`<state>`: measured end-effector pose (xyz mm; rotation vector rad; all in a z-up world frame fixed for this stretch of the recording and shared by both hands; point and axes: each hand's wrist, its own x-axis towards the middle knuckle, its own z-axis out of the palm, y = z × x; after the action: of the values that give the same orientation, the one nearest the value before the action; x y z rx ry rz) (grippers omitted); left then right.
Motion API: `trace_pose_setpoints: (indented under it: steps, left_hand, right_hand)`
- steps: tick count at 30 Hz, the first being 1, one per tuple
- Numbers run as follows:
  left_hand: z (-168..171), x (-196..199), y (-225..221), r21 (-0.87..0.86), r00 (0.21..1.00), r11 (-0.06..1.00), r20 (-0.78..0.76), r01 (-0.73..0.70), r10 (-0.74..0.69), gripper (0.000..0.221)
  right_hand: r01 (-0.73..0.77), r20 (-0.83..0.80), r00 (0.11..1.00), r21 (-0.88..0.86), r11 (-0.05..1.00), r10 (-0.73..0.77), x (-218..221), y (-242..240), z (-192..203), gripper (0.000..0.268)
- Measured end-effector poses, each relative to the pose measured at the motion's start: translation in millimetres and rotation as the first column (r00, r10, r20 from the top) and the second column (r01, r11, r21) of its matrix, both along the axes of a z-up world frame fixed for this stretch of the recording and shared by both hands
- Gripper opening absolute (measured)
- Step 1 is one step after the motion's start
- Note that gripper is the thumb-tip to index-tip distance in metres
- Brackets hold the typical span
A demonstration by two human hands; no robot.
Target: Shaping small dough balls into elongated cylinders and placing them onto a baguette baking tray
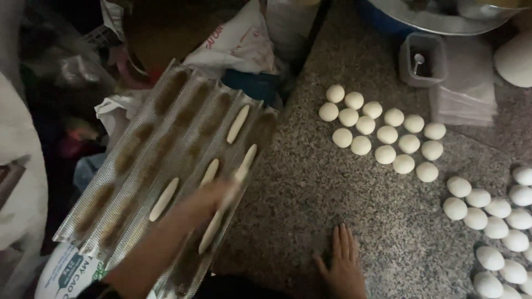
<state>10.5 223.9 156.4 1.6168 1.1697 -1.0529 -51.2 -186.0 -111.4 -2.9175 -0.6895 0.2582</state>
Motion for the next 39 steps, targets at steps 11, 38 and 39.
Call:
trace_pose_setpoints:
  steps: [11, 38, 39]
  left_hand:
    - [-181.2, 43.3, 148.5, 0.316, 0.904, 0.874, 0.097, 0.369, -0.417, 0.089]
    - [-134.1, 99.1, 52.3, 0.517, 0.796, 0.819, 0.372, 0.250, -0.478, 0.043]
    - [-131.3, 115.6, 26.3, 0.516, 0.783, 0.814, 0.379, 0.264, -0.494, 0.043]
  right_hand:
    - [-0.001, 0.222, 0.975, 0.045, 0.999, -0.009, -7.2, 6.0, -9.4, 0.104]
    - [0.097, -0.058, 0.995, 0.233, 0.968, -0.086, -3.2, 11.8, 22.0, 0.094]
    - [0.117, -0.051, 0.993, 0.232, 0.966, -0.108, -4.8, 12.3, 20.6, 0.094]
